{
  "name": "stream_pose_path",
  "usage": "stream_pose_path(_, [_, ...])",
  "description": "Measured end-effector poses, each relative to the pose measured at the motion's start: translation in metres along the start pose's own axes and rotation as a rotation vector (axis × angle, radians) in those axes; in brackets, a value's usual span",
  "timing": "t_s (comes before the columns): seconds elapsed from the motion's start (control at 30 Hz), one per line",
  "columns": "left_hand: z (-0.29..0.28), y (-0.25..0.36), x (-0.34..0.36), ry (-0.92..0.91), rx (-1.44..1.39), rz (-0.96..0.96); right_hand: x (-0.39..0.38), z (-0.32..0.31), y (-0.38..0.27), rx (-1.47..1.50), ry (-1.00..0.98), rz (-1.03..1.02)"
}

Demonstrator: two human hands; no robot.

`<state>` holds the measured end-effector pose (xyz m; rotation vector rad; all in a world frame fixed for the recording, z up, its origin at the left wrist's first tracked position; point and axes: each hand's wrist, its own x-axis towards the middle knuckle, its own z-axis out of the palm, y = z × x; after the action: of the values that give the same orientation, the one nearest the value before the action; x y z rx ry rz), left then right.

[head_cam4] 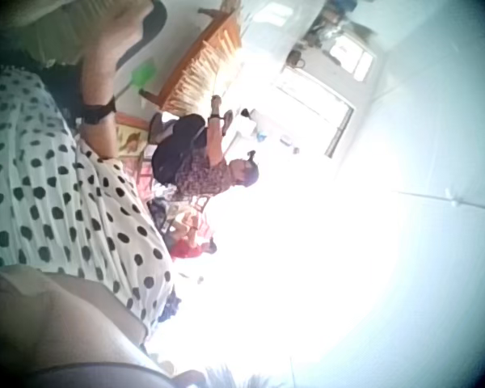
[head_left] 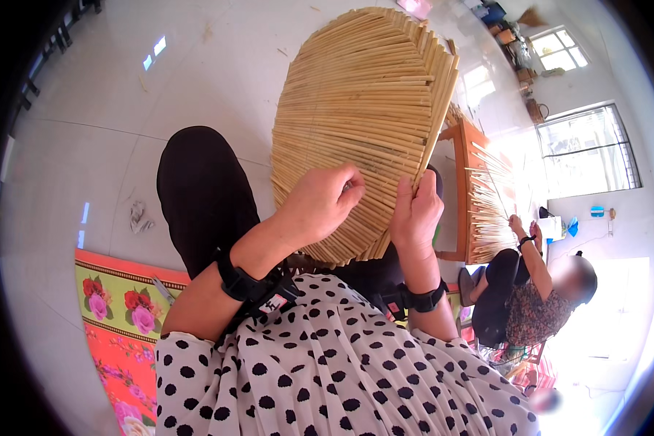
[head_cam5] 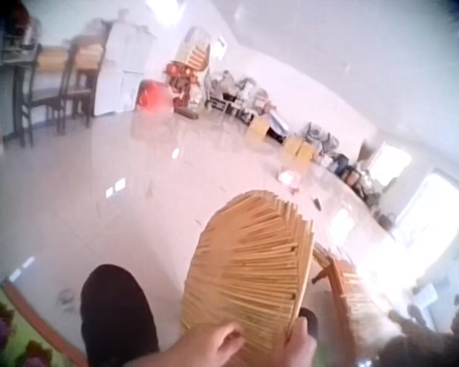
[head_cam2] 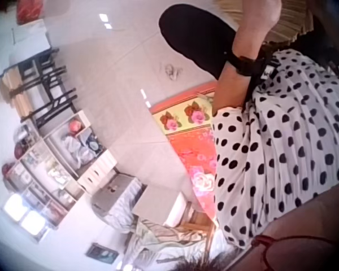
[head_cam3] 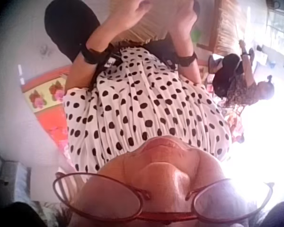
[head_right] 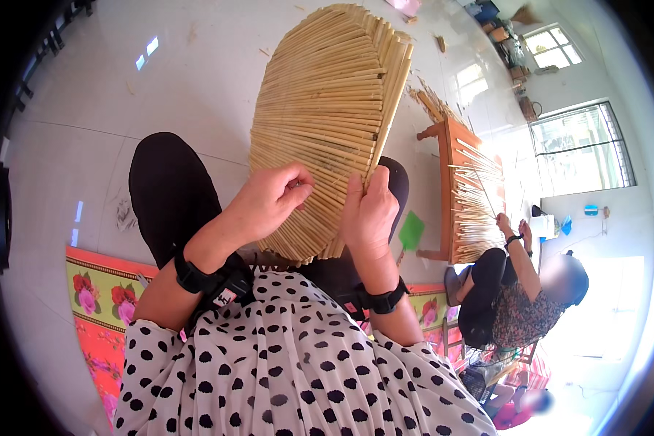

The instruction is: The person sits on the floor and weaves a large, fan-shaped bamboo mat using a needle and white thread. They repeatedly pass the needle through the bamboo strips to secure them, occasionally using pliers to cut the thread.

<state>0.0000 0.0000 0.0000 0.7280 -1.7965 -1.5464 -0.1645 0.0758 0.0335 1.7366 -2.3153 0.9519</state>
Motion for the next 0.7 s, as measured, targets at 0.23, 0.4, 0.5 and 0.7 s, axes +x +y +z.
stream_pose_path(0.23, [-0.001, -0.011, 0.0, -0.047, 0.024, -0.031, -0.007, 0.002, -0.002, 0.048, -0.012, 0.034])
stream_pose_path(0.4, [0.003, -0.011, 0.01, -0.019, -0.018, -0.007, -0.003, 0.0, -0.002, 0.074, -0.019, -0.013])
stream_pose_path(0.5, [0.008, -0.013, 0.015, 0.035, -0.053, 0.052, -0.001, -0.002, -0.003, 0.078, -0.027, -0.028])
stream_pose_path(0.7, [0.011, -0.009, 0.017, -0.047, -0.175, -0.025, -0.001, -0.004, -0.007, 0.101, -0.061, -0.034])
